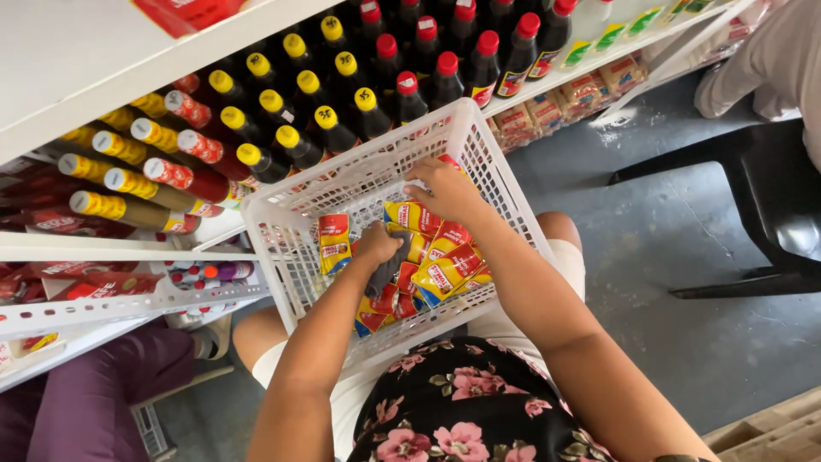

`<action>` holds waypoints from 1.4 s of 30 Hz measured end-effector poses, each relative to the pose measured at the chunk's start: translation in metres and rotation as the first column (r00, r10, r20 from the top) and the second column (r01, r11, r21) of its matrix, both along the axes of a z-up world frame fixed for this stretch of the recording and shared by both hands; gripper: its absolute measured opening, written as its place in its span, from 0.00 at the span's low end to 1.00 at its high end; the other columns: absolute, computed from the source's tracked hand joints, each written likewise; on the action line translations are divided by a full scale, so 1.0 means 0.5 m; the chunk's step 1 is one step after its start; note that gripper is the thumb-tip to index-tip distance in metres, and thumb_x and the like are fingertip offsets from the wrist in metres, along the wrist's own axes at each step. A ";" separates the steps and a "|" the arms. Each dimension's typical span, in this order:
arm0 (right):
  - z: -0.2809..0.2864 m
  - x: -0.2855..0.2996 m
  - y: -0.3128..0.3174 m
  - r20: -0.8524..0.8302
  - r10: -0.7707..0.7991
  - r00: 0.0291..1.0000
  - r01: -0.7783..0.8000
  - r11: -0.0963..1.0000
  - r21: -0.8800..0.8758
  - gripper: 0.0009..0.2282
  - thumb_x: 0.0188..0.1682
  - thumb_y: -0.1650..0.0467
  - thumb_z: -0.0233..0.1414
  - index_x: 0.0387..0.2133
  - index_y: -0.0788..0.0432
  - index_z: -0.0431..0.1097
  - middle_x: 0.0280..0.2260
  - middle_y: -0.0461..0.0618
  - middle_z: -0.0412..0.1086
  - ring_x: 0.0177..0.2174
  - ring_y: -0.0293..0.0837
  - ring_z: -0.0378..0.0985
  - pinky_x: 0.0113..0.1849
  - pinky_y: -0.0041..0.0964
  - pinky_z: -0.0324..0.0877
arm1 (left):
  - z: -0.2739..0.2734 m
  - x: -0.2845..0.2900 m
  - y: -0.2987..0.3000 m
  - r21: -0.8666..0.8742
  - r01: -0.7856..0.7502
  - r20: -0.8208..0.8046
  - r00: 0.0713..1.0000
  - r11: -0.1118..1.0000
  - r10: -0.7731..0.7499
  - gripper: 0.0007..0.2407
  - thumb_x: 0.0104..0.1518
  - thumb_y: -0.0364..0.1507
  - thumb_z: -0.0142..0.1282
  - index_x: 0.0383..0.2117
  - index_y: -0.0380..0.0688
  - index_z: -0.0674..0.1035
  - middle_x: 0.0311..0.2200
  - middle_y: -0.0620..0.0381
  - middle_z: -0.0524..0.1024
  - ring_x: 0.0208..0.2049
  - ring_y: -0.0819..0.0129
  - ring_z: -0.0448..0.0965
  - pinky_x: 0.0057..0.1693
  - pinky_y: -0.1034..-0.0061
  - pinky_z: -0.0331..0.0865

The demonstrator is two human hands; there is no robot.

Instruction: Wiping sauce packets with a cloth and arranging them neatly on a grocery store shelf.

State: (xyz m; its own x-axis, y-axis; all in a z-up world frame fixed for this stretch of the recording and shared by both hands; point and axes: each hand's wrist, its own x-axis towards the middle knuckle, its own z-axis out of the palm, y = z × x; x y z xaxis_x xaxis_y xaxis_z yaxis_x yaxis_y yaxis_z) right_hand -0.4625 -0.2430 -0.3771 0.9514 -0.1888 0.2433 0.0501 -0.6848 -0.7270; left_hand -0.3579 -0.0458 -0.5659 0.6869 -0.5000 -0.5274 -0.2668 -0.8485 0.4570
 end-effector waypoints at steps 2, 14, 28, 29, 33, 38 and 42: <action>-0.012 -0.001 0.003 0.023 0.027 0.999 -0.026 0.999 -0.039 0.10 0.50 0.68 0.58 0.38 0.62 0.75 0.41 0.58 0.73 0.41 0.59 0.77 0.43 0.48 0.72 | 0.000 -0.007 0.009 0.041 -0.056 0.010 0.998 0.998 0.056 0.31 0.46 0.39 0.70 0.54 0.31 0.73 0.51 0.34 0.75 0.54 0.44 0.76 0.57 0.61 0.71; -0.089 0.011 -0.012 -0.140 0.065 0.988 -0.043 0.988 0.151 0.17 0.55 0.59 0.53 0.42 0.62 0.75 0.41 0.59 0.77 0.43 0.56 0.80 0.45 0.45 0.73 | 0.374 -0.020 -0.010 -0.184 0.217 0.224 0.959 0.959 -0.174 0.13 0.48 0.33 0.65 0.42 0.55 0.83 0.38 0.49 0.83 0.42 0.49 0.82 0.48 0.59 0.74; -0.005 -0.025 0.092 0.014 0.257 0.966 -0.057 0.162 0.985 0.26 0.62 0.56 0.37 0.58 0.67 0.63 0.55 0.56 0.71 0.55 0.49 0.72 0.57 0.45 0.66 | 0.723 -0.110 0.025 -0.697 0.401 0.647 0.709 0.595 0.280 0.09 0.62 0.24 0.58 0.47 0.47 0.78 0.49 0.54 0.75 0.48 0.51 0.79 0.53 0.61 0.74; 0.019 -0.028 0.098 0.018 0.258 0.966 -0.063 0.166 0.984 0.26 0.62 0.56 0.37 0.58 0.67 0.63 0.55 0.56 0.71 0.55 0.49 0.72 0.57 0.45 0.66 | 0.722 -0.116 0.022 -0.696 0.405 0.651 0.705 0.593 0.283 0.09 0.62 0.24 0.58 0.47 0.47 0.78 0.49 0.54 0.75 0.48 0.51 0.79 0.53 0.61 0.74; 0.079 -0.041 0.117 0.153 0.166 0.974 -0.141 -0.080 0.987 0.23 0.61 0.57 0.36 0.62 0.58 0.58 0.58 0.50 0.66 0.59 0.45 0.67 0.62 0.46 0.60 | 0.701 -0.138 0.004 -0.509 0.562 0.836 0.503 0.651 0.219 0.14 0.52 0.21 0.59 0.45 0.49 0.82 0.49 0.58 0.74 0.48 0.52 0.73 0.53 0.58 0.68; 0.108 -0.045 0.117 0.207 0.065 0.976 -0.201 -0.091 0.975 0.28 0.59 0.50 0.32 0.62 0.57 0.58 0.59 0.50 0.64 0.61 0.46 0.64 0.63 0.46 0.56 | 0.687 -0.156 0.000 -0.433 0.585 0.871 0.468 0.686 0.151 0.17 0.48 0.20 0.58 0.45 0.50 0.83 0.48 0.61 0.75 0.48 0.54 0.72 0.52 0.59 0.67; 0.141 -0.058 0.110 0.261 0.101 0.960 -0.246 -0.138 0.959 0.35 0.56 0.46 0.31 0.61 0.62 0.60 0.57 0.52 0.67 0.58 0.47 0.67 0.61 0.46 0.59 | 0.685 -0.171 0.013 -0.435 0.624 0.861 0.500 0.650 0.096 0.17 0.47 0.21 0.57 0.44 0.48 0.82 0.47 0.58 0.75 0.47 0.54 0.74 0.50 0.60 0.68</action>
